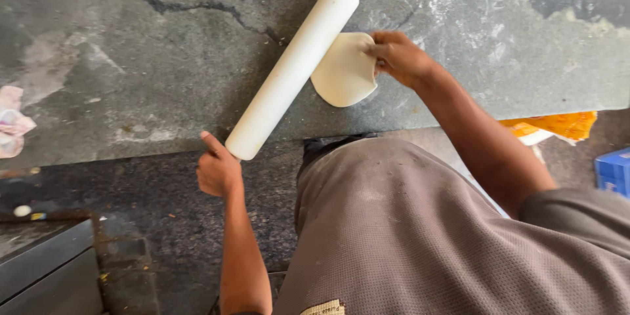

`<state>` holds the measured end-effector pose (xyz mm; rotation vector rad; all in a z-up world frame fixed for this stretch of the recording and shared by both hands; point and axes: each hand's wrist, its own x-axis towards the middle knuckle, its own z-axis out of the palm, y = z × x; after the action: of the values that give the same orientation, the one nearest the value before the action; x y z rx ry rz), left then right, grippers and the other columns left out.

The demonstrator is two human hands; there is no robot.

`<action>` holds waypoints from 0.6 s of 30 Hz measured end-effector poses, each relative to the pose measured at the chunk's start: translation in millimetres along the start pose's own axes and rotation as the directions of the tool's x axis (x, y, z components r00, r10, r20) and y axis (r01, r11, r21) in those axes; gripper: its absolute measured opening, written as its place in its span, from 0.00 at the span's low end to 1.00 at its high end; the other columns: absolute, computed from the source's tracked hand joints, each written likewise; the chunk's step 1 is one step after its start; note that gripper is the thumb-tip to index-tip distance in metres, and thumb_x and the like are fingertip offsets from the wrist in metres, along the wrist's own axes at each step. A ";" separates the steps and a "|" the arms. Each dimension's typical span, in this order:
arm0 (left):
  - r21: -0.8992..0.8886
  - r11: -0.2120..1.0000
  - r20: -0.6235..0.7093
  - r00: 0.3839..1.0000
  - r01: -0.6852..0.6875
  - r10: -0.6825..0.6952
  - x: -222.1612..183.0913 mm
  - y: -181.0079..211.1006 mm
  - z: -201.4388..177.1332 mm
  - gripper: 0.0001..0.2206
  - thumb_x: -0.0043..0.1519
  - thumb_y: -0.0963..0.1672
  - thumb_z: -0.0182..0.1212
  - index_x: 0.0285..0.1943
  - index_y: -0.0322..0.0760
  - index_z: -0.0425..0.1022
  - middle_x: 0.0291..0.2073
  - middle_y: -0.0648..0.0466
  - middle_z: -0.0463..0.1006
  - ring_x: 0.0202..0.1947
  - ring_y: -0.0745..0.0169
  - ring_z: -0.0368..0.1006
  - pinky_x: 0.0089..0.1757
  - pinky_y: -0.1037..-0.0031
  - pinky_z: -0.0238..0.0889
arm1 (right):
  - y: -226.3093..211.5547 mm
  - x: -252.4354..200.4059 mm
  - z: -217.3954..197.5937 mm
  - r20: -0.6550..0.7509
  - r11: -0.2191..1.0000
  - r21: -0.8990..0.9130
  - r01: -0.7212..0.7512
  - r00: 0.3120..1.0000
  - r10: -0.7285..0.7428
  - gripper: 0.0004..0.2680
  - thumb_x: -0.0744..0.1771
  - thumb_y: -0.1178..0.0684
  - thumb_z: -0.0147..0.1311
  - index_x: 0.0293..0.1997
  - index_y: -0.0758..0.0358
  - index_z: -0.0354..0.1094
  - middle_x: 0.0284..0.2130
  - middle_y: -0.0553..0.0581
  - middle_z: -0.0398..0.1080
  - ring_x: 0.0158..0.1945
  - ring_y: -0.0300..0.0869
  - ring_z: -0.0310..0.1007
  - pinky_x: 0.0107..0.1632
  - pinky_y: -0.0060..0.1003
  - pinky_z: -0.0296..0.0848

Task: The person rolls out pieces of dough on a stone surface using a rolling pin, then walks over to an oven and empties a tray of baked bread crumbs onto the counter.

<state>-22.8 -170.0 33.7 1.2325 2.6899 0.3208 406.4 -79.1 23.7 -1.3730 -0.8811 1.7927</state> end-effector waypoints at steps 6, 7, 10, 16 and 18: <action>-0.049 0.999 0.064 0.998 -0.005 0.008 10.8 -6.2 4.0 0.39 0.71 0.63 0.32 0.18 0.40 0.78 0.16 0.51 0.78 0.17 0.49 0.74 0.23 0.59 0.59 | 33.9 -42.6 -3.0 -0.207 0.993 0.071 -0.093 0.973 0.106 0.11 0.69 0.52 0.56 0.50 0.71 0.66 0.31 0.54 0.71 0.32 0.39 0.70 0.36 0.35 0.73; -0.046 0.999 0.051 0.998 -0.021 0.023 13.2 -7.2 5.5 0.39 0.71 0.63 0.32 0.18 0.41 0.78 0.15 0.51 0.78 0.16 0.50 0.73 0.23 0.60 0.59 | 32.2 -36.3 -0.9 -0.264 0.995 -0.037 -0.092 0.961 0.079 0.10 0.70 0.52 0.56 0.50 0.70 0.68 0.32 0.55 0.71 0.32 0.39 0.69 0.36 0.35 0.72; 0.041 0.999 -0.040 0.999 -0.017 0.018 22.6 -7.0 10.6 0.39 0.73 0.63 0.34 0.16 0.43 0.77 0.14 0.52 0.76 0.15 0.52 0.70 0.21 0.61 0.54 | 20.9 -15.3 13.7 -0.375 0.948 -0.309 -0.074 0.926 -0.049 0.10 0.70 0.52 0.57 0.50 0.70 0.70 0.34 0.57 0.72 0.34 0.39 0.70 0.37 0.36 0.72; -0.117 0.993 0.096 0.995 0.029 -0.018 26.4 -11.0 7.5 0.38 0.73 0.61 0.31 0.14 0.44 0.72 0.12 0.57 0.75 0.11 0.61 0.67 0.18 0.67 0.52 | -34.6 7.4 55.7 -0.216 0.892 -0.441 0.094 0.954 -0.207 0.07 0.67 0.59 0.59 0.48 0.68 0.68 0.40 0.57 0.75 0.41 0.39 0.77 0.44 0.37 0.79; -0.107 0.994 0.073 0.997 0.023 -0.015 23.8 -11.0 7.9 0.37 0.74 0.60 0.34 0.14 0.43 0.72 0.12 0.56 0.74 0.11 0.60 0.67 0.18 0.66 0.51 | -46.6 -7.9 64.2 -0.096 0.969 -0.203 0.141 0.982 -0.163 0.06 0.69 0.61 0.58 0.49 0.68 0.67 0.39 0.59 0.74 0.41 0.40 0.76 0.44 0.39 0.78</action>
<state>-44.2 -157.8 21.8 1.1641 2.5857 0.4056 351.2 -67.8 80.1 -1.4707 -1.0948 1.5309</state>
